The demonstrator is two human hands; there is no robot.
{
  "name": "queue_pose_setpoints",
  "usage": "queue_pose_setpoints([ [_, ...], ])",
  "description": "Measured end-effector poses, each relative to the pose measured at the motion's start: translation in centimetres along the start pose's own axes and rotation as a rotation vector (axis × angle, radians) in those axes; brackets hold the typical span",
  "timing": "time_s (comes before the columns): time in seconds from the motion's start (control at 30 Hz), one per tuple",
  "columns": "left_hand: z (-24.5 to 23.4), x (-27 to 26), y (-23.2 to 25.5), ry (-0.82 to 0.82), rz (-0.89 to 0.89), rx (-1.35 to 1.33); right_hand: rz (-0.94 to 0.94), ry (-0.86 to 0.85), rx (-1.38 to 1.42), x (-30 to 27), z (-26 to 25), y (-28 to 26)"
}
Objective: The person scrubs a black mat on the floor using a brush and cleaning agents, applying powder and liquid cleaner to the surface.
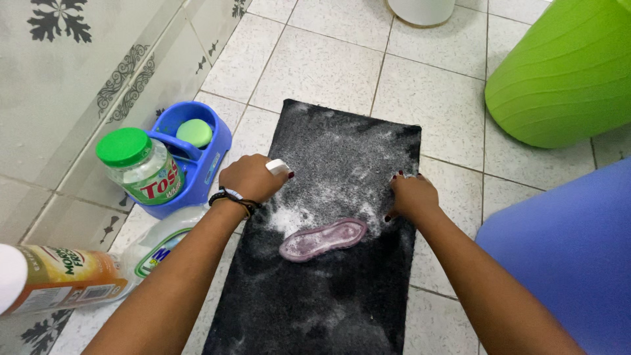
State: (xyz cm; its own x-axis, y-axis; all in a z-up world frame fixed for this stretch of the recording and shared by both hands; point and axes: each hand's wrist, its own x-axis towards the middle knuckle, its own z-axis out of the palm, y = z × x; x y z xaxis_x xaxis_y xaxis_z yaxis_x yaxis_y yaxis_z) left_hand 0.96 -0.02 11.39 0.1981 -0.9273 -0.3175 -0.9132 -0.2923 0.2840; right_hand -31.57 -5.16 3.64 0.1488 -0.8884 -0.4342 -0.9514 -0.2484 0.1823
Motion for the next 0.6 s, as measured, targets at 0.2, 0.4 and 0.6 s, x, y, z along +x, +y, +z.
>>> queue_pose_setpoints([
  [0.2,-0.4,-0.3,0.6,0.024,0.025,0.031,0.004,-0.013,0.009,0.2,0.1,0.0],
  [0.4,-0.1,-0.1,0.8,0.037,0.072,-0.02,0.004,-0.015,0.028,0.6,0.3,0.1],
  [0.6,-0.4,-0.3,1.5,0.046,0.086,-0.072,-0.031,0.011,-0.01,1.3,1.0,0.2],
])
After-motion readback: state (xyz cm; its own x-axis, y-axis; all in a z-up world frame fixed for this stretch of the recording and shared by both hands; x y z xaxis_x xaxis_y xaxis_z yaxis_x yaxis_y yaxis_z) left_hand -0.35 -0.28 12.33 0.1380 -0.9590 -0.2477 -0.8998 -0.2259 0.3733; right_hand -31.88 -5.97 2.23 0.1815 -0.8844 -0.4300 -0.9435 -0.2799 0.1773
